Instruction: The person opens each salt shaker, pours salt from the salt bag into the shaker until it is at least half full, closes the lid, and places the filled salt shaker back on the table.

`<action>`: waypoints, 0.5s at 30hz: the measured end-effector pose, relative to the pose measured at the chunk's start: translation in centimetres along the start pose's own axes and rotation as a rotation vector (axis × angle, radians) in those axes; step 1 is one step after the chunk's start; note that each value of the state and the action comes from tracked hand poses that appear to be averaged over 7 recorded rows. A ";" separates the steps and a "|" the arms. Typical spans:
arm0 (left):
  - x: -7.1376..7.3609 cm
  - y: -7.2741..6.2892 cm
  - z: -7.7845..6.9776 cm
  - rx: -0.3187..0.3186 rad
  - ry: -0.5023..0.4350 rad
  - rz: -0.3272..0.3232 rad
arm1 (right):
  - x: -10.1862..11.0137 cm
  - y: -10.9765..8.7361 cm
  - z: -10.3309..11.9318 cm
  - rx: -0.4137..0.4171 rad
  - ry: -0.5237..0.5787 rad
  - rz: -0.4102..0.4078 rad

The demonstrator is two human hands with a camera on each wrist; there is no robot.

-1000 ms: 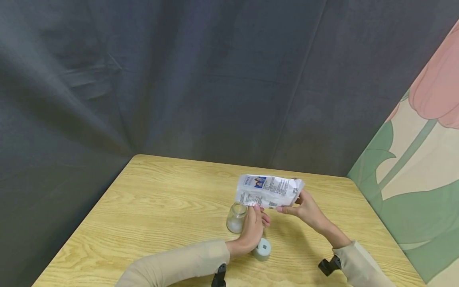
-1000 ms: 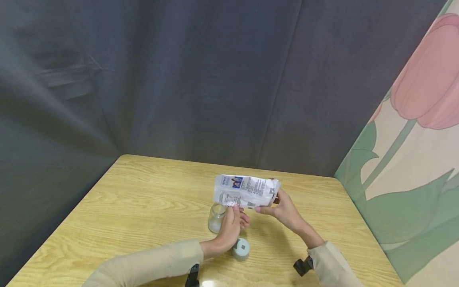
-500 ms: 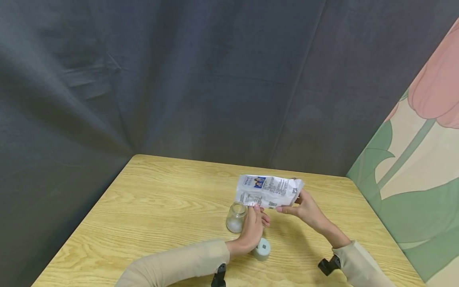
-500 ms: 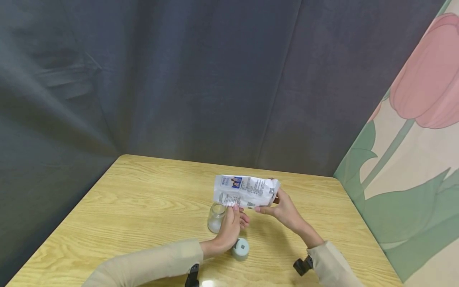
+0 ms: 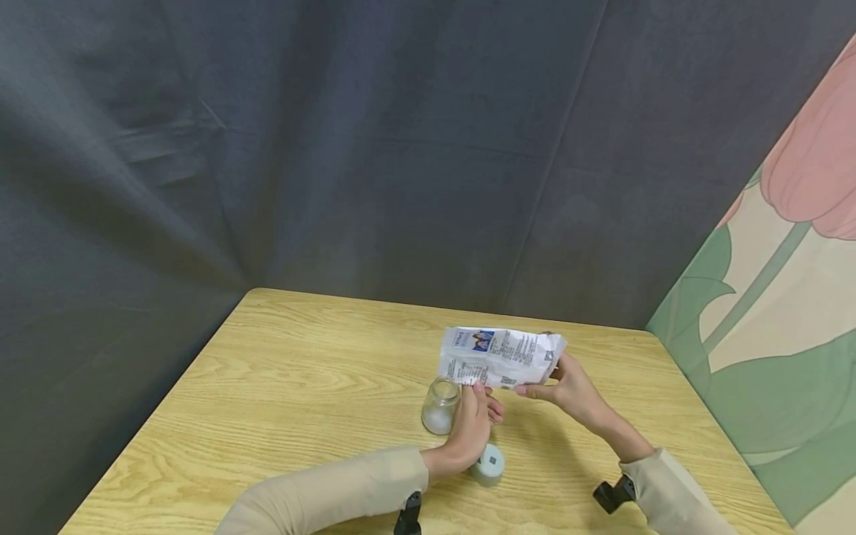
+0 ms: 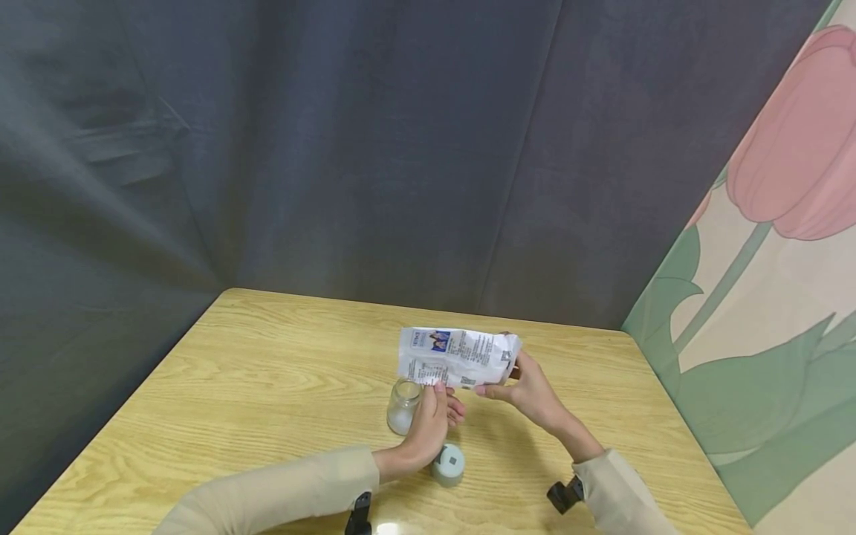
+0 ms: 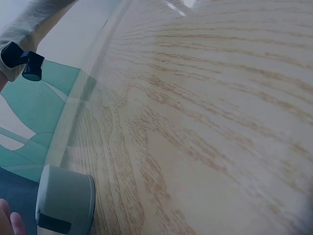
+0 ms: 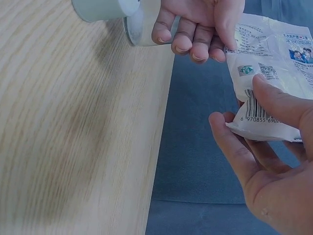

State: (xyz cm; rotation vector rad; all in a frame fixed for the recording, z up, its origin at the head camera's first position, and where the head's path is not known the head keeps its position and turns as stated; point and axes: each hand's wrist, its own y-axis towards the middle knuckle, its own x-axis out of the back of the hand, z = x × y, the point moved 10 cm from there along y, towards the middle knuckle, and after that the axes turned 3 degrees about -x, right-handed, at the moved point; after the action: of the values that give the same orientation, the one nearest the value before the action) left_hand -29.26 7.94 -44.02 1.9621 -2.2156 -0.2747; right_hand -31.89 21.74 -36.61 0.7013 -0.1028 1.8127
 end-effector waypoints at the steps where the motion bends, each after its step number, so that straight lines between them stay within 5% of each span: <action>1: 0.0 0.0 0.0 0.003 0.001 0.000 | 0.0 0.0 0.0 0.001 0.000 0.001; 15: -0.1 0.0 0.1 0.007 0.010 0.011 | 0.1 0.0 -0.2 0.002 0.002 0.006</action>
State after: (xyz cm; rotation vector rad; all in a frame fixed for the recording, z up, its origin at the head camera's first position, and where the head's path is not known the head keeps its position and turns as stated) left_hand -29.22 8.01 -44.09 1.9502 -2.2236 -0.2551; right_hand -31.97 21.89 -36.74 0.7011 -0.1020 1.8192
